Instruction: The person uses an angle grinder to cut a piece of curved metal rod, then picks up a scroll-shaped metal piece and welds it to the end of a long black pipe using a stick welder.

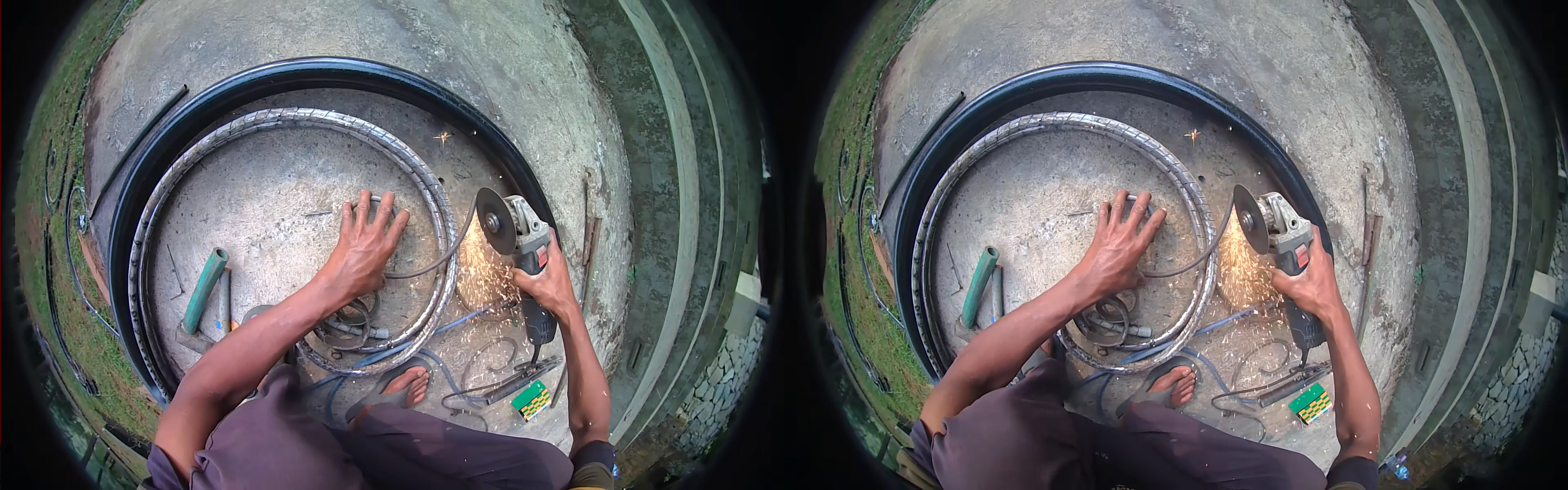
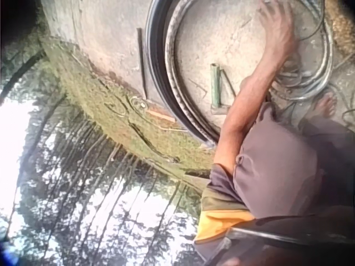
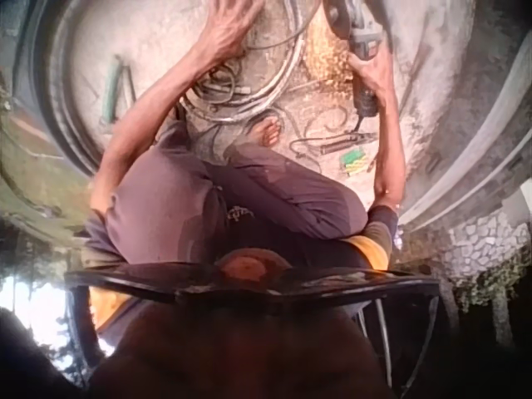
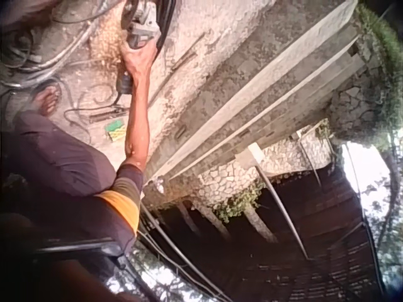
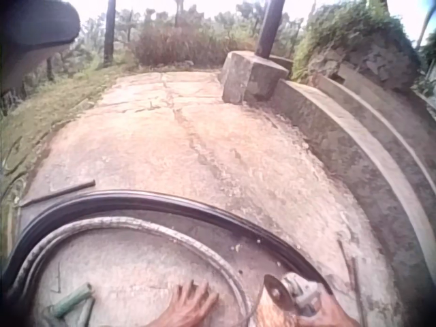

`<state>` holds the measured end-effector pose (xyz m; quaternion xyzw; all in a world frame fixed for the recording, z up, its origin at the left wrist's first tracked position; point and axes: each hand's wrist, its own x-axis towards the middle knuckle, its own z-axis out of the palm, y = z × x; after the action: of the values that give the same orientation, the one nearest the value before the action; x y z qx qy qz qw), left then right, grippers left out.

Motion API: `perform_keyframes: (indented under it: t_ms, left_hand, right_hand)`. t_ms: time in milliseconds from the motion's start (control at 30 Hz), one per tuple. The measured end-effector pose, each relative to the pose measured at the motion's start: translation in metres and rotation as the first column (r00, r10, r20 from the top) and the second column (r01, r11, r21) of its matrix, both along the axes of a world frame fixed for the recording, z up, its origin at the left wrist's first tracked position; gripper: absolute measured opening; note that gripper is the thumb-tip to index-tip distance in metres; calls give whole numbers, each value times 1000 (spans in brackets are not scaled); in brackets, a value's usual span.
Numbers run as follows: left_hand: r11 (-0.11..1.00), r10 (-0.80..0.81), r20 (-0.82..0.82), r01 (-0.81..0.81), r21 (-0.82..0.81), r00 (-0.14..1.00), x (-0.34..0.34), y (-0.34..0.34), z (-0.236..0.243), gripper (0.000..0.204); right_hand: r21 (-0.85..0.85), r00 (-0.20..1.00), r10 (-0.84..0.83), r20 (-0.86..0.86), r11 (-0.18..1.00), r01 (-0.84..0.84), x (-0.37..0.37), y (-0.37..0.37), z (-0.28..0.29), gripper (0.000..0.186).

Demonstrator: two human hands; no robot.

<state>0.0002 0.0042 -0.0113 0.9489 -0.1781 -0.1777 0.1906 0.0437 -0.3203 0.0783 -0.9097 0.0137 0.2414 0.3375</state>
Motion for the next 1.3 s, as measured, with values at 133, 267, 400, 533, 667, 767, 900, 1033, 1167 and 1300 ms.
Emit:
perform_keyframes:
  t_ms: [133,267,400,533,667,767,900,1033,1167,1300]
  left_hand:
    - [1000,8,18,-8,17,1000,-2,0,-5,117]
    - [1000,12,12,-12,21,1000,-2,-1,-6,118]
    - [1000,10,25,-10,14,1000,-2,0,-5,118]
    - [1000,9,4,-9,11,1000,-2,-1,-4,117]
    - [1000,4,-14,-4,-1,1000,0,-1,-2,117]
    - [999,-7,16,6,36,1000,-1,-1,-3,117]
    - [1000,7,-11,-7,-3,1000,0,0,1,118]
    - [1000,13,-33,-14,-22,999,-1,1,0,117]
    - [1000,-5,-14,5,3,1000,0,0,0,117]
    - [1000,-8,4,7,17,1000,-2,0,-5,118]
  right_hand:
    - [-27,999,3,-38,1000,-4,2,2,3,83]
    - [-18,1000,8,10,1000,-7,1,-2,-5,82]
    - [-2,999,6,-32,1000,-6,6,-9,-6,81]
    - [-17,998,7,-64,1000,-8,7,-3,0,80]
    - [-30,999,15,-47,999,-16,4,-11,-8,79]
    - [13,1000,-3,-25,1000,3,3,-8,-10,80]
    - [62,1000,-19,-25,998,21,5,-7,-12,80]
    - [62,999,-18,-47,998,21,9,2,-5,79]
    - [95,999,-34,-3,995,35,7,-5,-10,80]
    - [44,999,-29,-39,999,31,8,-4,-9,80]
